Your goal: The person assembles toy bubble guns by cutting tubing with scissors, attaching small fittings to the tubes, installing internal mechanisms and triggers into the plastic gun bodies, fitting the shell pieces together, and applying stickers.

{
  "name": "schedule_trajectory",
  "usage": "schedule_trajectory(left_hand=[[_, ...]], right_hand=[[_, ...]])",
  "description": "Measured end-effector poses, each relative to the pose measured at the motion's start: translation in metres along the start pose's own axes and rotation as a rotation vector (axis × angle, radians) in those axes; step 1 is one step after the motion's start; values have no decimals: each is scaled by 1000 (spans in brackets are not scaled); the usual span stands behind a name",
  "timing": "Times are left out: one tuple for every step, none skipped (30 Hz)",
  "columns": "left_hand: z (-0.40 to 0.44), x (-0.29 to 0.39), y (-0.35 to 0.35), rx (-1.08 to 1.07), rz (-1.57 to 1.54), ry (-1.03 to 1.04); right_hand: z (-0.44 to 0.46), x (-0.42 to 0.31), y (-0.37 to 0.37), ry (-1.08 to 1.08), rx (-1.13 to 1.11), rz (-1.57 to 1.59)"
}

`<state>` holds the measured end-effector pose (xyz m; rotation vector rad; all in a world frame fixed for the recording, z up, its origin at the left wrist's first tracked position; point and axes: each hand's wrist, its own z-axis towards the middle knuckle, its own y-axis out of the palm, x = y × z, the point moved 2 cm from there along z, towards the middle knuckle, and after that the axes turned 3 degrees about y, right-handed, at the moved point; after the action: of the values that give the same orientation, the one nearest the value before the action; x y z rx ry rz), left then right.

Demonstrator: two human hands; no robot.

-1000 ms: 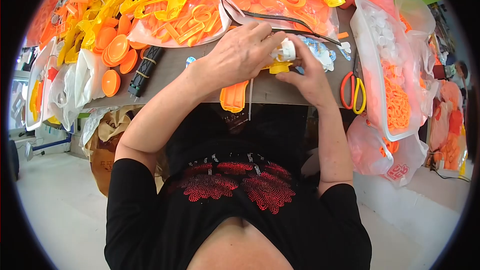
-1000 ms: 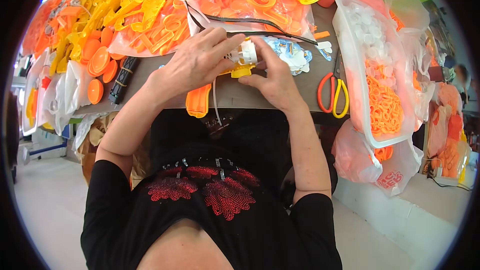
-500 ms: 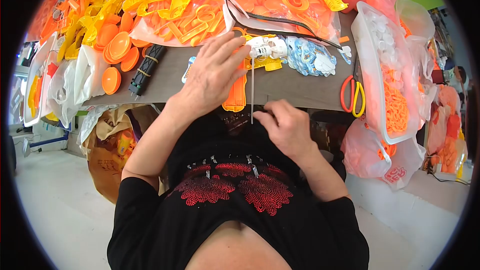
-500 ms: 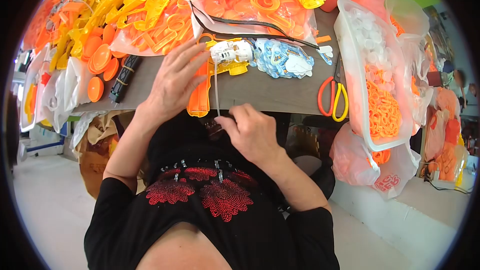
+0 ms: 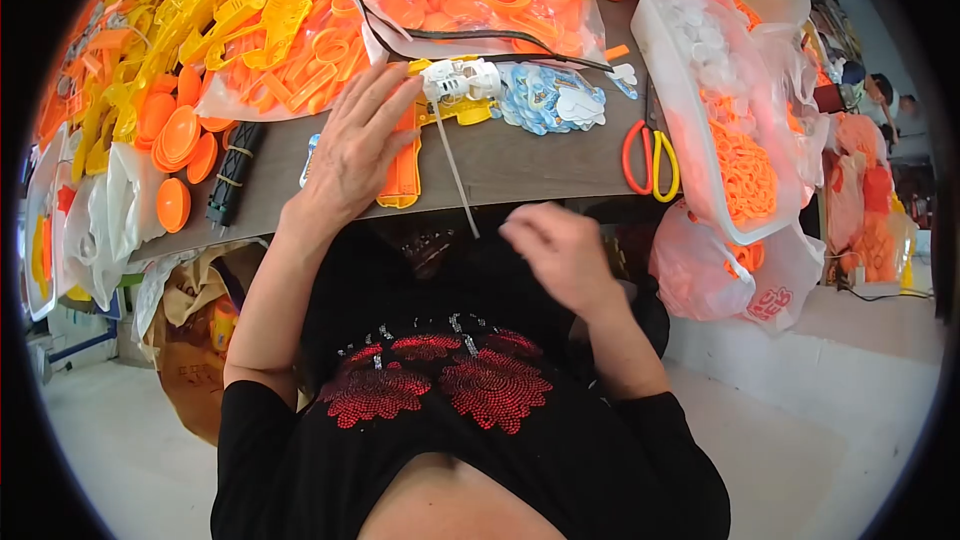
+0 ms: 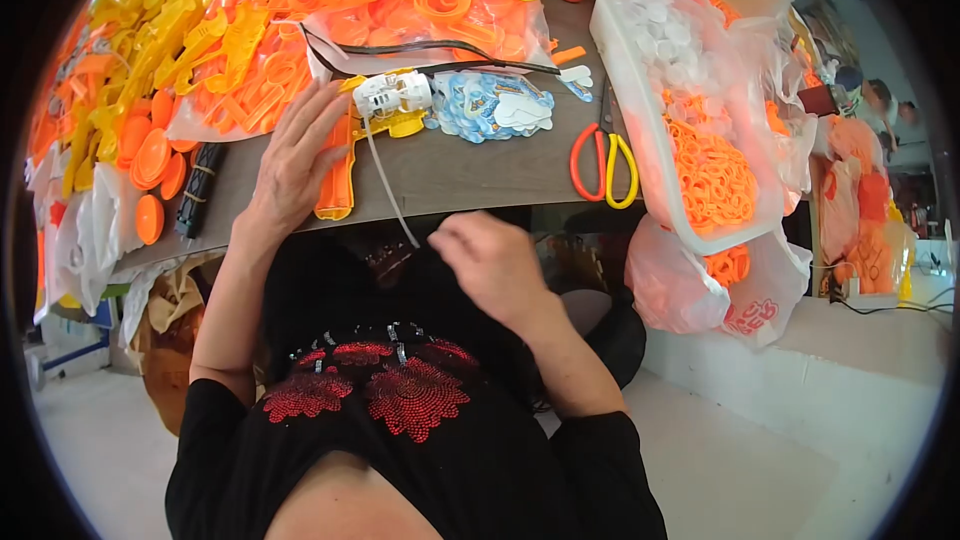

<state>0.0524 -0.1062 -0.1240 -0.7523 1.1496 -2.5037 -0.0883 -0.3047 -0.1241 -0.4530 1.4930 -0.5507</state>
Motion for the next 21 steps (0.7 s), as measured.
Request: schedule_trajectory(left_hand=[[-1, 4, -4, 89, 29, 34], [-4, 11, -11, 86, 28, 33], [-7, 22, -23, 167, -58, 27], [-13, 31, -32, 251, -145, 21], [-24, 38, -35, 194, -289, -23], [-36, 44, -38, 138, -430, -68], [-46, 53, -35, 13, -579, -185], [-52, 61, -28, -114, -725, -305], [-57, 62, -15, -274, -782, -468], [-65, 63, 0, -435, -836, -635], [-81, 59, 27, -368, -956, -675], [-94, 56, 48, -295, -1076, -713], [-91, 55, 54, -323, -1185, -788], [-87, 53, 56, -313, -1181, -801], [-82, 51, 59, -309, -1292, -832], [-78, 51, 63, -305, -1405, -859], [-77, 52, 68, -238, -1459, -866], [-76, 53, 69, -233, -1456, -874], [-76, 54, 70, -256, -1555, -915], [-76, 56, 70, -281, -1655, -957], [-76, 58, 68, -231, -1690, -972]], right_hand=[[-1, 1, -18, 30, 108, -27], [-1, -1, -36, 85, 311, -45], [3, 0, -54, 105, 489, -150], [8, 2, -72, 77, 560, -400], [13, 27, -83, 101, 593, -568], [15, 48, -91, 98, 594, -569], [18, 67, -94, 147, 514, -761], [24, 75, -93, 194, 426, -949], [31, 74, -91, 303, 408, -890], [34, 76, -89, 298, 397, -884], [36, 79, -91, 268, 425, -834], [37, 84, -94, 240, 452, -784], [38, 88, -94, 114, 513, -863], [37, 91, -93, 105, 501, -858], [31, 87, -94, 224, 514, -691], [23, 86, -93, 343, 523, -523], [13, 84, -87, 329, 562, -427], [4, 81, -80, 327, 554, -424], [-6, 80, -71, 266, 615, -241], [-16, 80, -62, 208, 671, -58], [-26, 83, -52, 84, 749, -16]])
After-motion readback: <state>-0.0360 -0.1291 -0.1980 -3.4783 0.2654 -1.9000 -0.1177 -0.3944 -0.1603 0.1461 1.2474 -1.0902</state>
